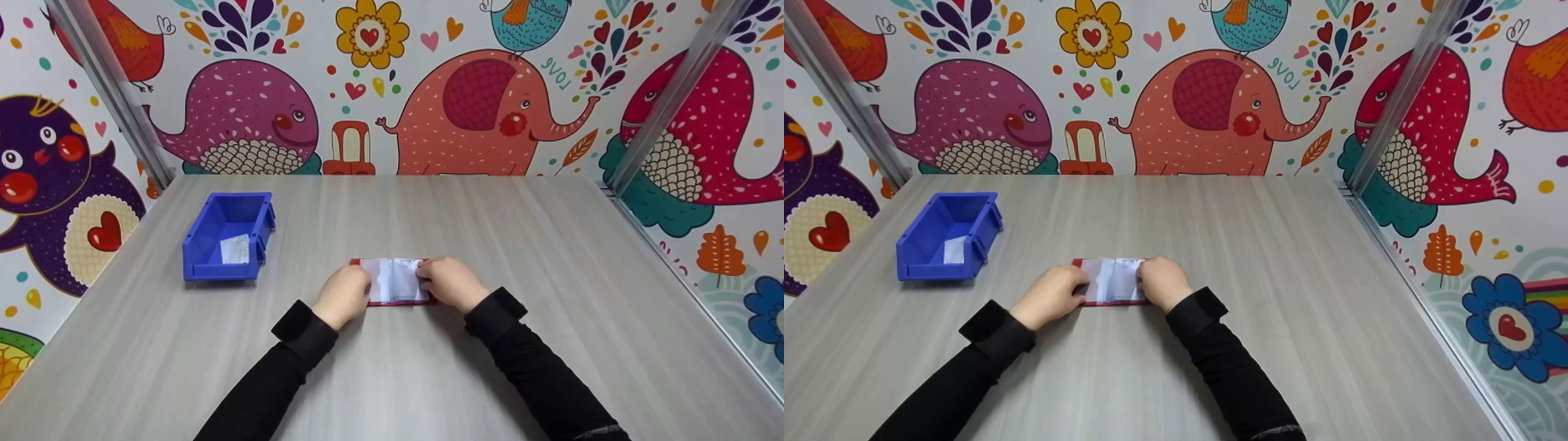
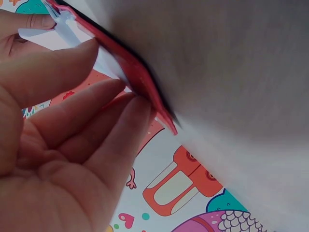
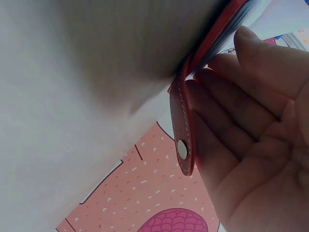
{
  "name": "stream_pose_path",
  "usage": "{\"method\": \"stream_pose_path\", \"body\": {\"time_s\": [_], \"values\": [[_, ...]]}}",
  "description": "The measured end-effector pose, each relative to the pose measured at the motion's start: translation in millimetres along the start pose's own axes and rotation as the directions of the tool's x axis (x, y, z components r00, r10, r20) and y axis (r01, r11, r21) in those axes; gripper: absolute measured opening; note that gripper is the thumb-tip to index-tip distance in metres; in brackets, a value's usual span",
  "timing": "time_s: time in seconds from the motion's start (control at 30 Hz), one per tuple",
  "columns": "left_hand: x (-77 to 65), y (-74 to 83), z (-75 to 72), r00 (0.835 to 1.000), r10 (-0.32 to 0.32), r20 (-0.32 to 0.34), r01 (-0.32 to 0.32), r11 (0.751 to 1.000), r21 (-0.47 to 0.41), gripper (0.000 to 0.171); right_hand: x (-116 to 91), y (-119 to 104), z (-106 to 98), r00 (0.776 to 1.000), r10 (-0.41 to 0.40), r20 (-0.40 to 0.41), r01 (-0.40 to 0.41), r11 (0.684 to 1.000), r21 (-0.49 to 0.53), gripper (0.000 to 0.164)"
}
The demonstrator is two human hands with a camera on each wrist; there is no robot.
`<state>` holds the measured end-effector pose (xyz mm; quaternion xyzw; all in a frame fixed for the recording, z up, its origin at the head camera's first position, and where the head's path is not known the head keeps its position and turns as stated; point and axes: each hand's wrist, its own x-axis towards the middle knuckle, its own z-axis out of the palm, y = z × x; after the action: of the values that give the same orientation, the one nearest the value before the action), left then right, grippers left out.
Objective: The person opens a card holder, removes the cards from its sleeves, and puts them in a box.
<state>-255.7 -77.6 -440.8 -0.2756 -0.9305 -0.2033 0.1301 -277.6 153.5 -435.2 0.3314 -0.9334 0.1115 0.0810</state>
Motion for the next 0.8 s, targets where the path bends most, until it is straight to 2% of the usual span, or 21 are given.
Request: {"method": "stream_pose_path", "body": {"time_s": [0.3,0.8], "values": [[0.1,-1.0,0.8,1.000,0.004,0.003,-0.004,1.000,0.000,0.026,-0.9,0.0,0.2,0.999,-0.027,-0.019,0.027,1.000,0.010,0.017],[-0.5,-1.3,-0.8,1.000,0.010,0.012,-0.010,1.000,-0.006,0.024,2.1,-4.9,0.6,0.995,-0.100,-0.030,0.101,0.995,0.027,0.015]]}}
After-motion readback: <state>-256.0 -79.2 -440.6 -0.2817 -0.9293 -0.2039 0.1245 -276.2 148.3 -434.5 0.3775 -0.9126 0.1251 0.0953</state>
